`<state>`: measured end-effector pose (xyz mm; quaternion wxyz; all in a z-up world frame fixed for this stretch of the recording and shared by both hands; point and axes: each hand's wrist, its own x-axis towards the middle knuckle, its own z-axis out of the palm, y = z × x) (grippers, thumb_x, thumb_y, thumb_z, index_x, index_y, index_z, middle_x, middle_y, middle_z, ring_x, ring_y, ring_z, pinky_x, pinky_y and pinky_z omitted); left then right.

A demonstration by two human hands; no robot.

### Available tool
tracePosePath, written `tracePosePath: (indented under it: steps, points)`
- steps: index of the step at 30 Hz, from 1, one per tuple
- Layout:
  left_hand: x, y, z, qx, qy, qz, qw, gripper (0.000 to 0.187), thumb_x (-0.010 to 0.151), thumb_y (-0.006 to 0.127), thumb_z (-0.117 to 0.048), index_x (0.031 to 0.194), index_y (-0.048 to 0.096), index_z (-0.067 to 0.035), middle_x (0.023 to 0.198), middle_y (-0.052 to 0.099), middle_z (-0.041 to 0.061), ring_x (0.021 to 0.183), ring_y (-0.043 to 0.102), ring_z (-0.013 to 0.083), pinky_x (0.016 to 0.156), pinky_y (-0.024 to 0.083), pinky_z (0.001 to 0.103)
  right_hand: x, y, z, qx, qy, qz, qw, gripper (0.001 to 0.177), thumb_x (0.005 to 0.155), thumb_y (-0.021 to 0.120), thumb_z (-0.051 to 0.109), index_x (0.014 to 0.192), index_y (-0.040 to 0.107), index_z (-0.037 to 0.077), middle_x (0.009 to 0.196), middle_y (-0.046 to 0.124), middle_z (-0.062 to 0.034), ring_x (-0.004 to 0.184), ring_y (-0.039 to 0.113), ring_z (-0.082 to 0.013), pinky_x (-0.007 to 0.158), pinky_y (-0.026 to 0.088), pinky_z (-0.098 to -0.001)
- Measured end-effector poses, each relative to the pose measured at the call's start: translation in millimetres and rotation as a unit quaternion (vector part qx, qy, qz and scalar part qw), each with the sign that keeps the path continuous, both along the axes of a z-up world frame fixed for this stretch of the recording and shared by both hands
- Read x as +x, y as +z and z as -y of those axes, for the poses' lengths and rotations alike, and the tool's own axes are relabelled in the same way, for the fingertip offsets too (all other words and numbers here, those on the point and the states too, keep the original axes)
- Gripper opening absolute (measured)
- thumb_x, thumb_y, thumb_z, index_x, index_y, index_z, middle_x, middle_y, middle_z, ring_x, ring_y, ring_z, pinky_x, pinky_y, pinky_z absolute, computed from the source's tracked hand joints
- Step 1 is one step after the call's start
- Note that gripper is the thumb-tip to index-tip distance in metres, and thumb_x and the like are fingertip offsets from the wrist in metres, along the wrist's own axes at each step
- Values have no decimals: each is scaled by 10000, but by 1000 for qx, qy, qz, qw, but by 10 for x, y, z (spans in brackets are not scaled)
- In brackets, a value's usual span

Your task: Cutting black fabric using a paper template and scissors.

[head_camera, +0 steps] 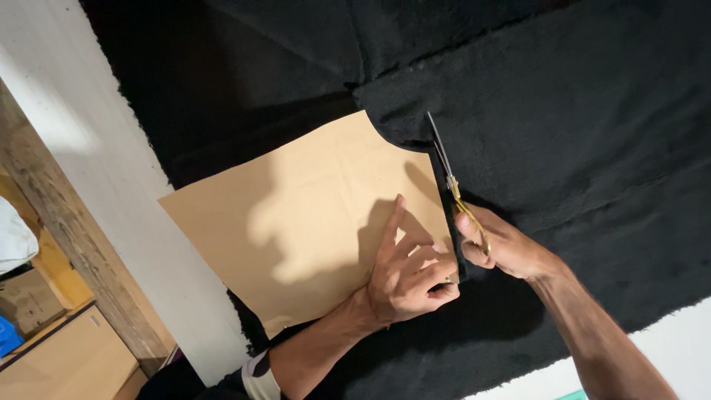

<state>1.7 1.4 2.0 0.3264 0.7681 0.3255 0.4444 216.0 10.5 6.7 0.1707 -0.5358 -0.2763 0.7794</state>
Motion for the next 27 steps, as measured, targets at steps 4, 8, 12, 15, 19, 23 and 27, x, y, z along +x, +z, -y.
tracePosePath:
  steps: [4,8,12,15,19,23,27]
  points:
    - [9,11,3,3,7,0,1000,176,747,736,-56,870,615,-93,750,530,18,868,646,220,1261,258,749,-12,59,-60,0,2,1,1000,428,974,530,542,955,501,116,596,347,75,446,307,-35,361,236,-221]
    - [-14,23,3,-7,-1,-1,1000,179,748,740,-61,875,621,-101,745,523,9,872,650,214,1265,253,745,63,58,-15,4,19,5,1000,464,960,528,581,962,481,119,612,333,86,466,293,-38,370,219,-227]
    - [-32,93,-42,-6,-5,-7,1000,228,742,763,-67,932,640,-87,807,594,13,887,644,227,1268,259,722,316,25,190,-54,43,-71,995,606,892,486,722,1004,451,127,603,318,82,494,270,-34,405,194,-223]
    - [-12,82,-36,-13,-7,-11,1000,271,713,787,-77,949,653,-82,799,597,16,884,645,230,1272,242,719,484,213,379,-87,73,-94,989,661,864,479,760,1032,438,122,600,323,68,511,286,-39,438,214,-226]
    - [22,56,4,0,7,-70,998,284,684,820,-129,915,654,-117,742,587,11,884,658,224,1289,216,695,649,684,727,-64,98,-49,992,522,916,590,575,1057,480,84,619,342,52,532,351,-72,470,288,-256]
    - [27,43,-5,24,4,-87,996,280,738,866,-206,914,660,-137,730,610,10,865,643,209,1281,227,676,614,1129,924,-19,13,79,997,354,931,645,374,1034,525,58,619,366,45,513,359,-89,448,299,-266]
    - [-8,219,-48,27,8,-71,997,390,722,886,-356,908,655,-104,761,636,38,868,633,252,1234,251,661,125,1270,1130,149,-229,295,916,289,1047,575,311,1086,505,32,619,442,16,515,385,-78,460,307,-240]
